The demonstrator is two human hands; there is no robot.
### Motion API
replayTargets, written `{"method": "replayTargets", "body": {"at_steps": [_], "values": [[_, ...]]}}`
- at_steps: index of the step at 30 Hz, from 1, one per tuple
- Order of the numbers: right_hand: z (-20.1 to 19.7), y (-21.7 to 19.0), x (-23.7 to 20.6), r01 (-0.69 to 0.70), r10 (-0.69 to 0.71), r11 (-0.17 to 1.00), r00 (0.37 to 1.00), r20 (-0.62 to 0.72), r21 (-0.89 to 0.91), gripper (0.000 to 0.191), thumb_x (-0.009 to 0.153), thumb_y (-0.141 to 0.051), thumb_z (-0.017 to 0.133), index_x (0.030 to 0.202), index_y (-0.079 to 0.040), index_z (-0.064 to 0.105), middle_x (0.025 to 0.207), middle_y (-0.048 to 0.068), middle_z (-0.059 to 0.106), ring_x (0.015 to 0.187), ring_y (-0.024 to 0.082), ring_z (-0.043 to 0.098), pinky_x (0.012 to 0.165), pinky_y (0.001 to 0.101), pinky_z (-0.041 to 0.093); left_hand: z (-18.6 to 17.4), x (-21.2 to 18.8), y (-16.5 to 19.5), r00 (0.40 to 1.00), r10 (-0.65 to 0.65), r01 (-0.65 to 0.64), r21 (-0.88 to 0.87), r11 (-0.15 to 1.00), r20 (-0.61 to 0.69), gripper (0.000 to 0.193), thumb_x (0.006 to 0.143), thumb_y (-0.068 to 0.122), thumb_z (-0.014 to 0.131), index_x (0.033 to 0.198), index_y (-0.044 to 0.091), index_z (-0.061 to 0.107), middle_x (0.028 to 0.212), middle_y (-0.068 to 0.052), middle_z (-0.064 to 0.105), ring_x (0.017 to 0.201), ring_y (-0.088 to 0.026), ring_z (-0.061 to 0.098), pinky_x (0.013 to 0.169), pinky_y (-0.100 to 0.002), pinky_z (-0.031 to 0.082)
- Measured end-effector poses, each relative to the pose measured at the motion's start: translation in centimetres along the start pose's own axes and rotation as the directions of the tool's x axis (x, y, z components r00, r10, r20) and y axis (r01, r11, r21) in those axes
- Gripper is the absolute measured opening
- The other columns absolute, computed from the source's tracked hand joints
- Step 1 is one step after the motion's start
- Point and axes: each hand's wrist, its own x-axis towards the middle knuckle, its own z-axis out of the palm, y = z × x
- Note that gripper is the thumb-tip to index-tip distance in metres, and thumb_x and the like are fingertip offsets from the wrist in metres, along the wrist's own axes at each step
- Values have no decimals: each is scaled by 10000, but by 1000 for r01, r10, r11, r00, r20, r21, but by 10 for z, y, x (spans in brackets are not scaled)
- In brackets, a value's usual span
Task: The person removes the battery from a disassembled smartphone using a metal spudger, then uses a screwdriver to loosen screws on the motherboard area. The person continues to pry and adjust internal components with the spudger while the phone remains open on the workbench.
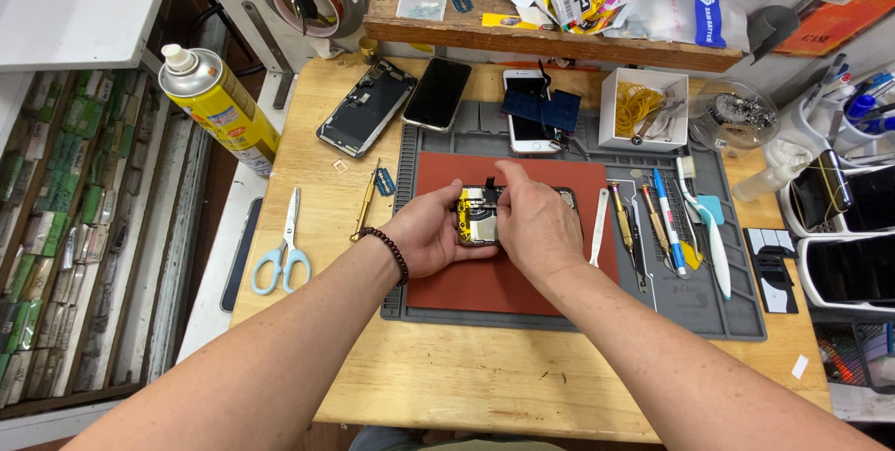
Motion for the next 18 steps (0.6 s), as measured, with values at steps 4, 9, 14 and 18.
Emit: {"method": "replayTargets", "body": {"at_steps": [4,9,14,18], "values": [[4,4,3,85,-85,995,996,11,-52,473,894,-66,631,1360,-110,560,1054,136,725,1014,341,680,897,483,523,-1,2,1,1000,-12,13,-12,1000,28,550,1083,453,215,1344,63,502,1273,-119,653,1173,-265,661,1055,-487,542],[5,21,12,212,-215,976,974,72,40,541,881,-12,604,1408,-88,510,1124,173,677,1110,354,621,966,468,485,-3,3,0,1000,-7,7,-15,1000,21,538,1086,446,228,1355,65,495,1288,-117,643,1189,-277,648,1051,-505,539],[2,24,14,222,-235,969,964,128,105,612,860,25,609,1440,-122,481,1040,141,674,1033,320,641,919,451,503,-3,3,0,1000,-4,4,-12,1000,17,534,1084,449,236,1361,70,491,1299,-123,632,1200,-284,641,1051,-507,537],[-2,19,10,21,-49,967,993,106,254,613,845,-23,654,1421,-163,495,953,75,685,893,258,694,853,405,552,-2,2,1,1000,-2,2,-8,1000,17,543,1080,461,232,1351,71,494,1288,-129,636,1190,-286,648,1042,-495,541]]}}
